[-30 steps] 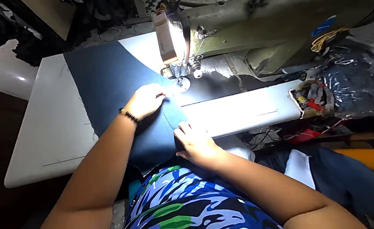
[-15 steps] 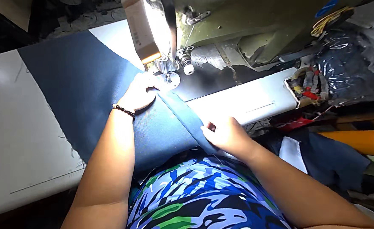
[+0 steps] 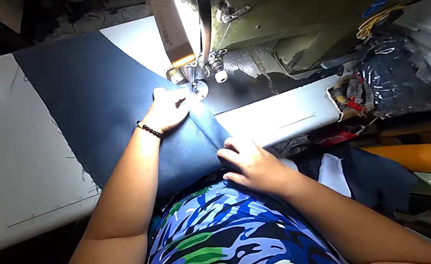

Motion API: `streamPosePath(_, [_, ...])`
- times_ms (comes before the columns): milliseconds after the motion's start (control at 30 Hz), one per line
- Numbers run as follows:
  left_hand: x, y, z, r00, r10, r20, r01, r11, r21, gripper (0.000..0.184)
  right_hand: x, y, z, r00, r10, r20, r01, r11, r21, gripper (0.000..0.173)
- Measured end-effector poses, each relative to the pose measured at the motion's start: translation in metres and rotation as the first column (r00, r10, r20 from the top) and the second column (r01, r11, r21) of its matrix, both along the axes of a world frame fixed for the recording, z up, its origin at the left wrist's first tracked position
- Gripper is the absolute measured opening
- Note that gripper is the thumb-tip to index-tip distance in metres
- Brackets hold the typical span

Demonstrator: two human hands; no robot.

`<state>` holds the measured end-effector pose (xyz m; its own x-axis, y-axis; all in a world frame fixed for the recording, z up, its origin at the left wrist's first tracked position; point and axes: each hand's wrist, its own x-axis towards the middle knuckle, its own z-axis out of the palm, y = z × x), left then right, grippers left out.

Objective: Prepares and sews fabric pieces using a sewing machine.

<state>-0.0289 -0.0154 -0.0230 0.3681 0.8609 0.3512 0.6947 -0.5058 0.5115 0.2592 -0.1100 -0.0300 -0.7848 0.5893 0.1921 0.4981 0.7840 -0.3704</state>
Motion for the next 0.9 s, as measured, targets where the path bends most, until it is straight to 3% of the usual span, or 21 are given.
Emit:
streamPosePath(167, [-0.011, -0.007, -0.005, 0.994, 0.035, 0.104, -0.024, 0.995, -0.100, 0.018, -0.004, -0.011, -0.024, 0.994, -0.091, -0.066, 0.099, 0.986, 0.132, 0.036])
streamPosePath(333, [-0.027, -0.023, -0.003, 0.987, 0.045, 0.157, -0.009, 0.974, -0.227, 0.009, 0.000, -0.015, -0.032, 0.992, -0.079, -0.101, 0.095, 0.982, 0.164, 0.034])
streamPosePath(567, [-0.031, -0.009, 0.021, 1.000, 0.009, 0.020, 0.001, 0.886, -0.463, 0.006, -0.002, -0.014, -0.025, 0.956, -0.138, -0.258, 0.184, 0.969, 0.164, 0.021])
streamPosePath(900, [-0.014, 0.013, 0.057, 0.956, -0.120, -0.268, -0.051, 0.831, -0.554, 0.012, 0.009, -0.014, -0.011, 0.974, -0.103, -0.202, 0.146, 0.966, 0.211, 0.014])
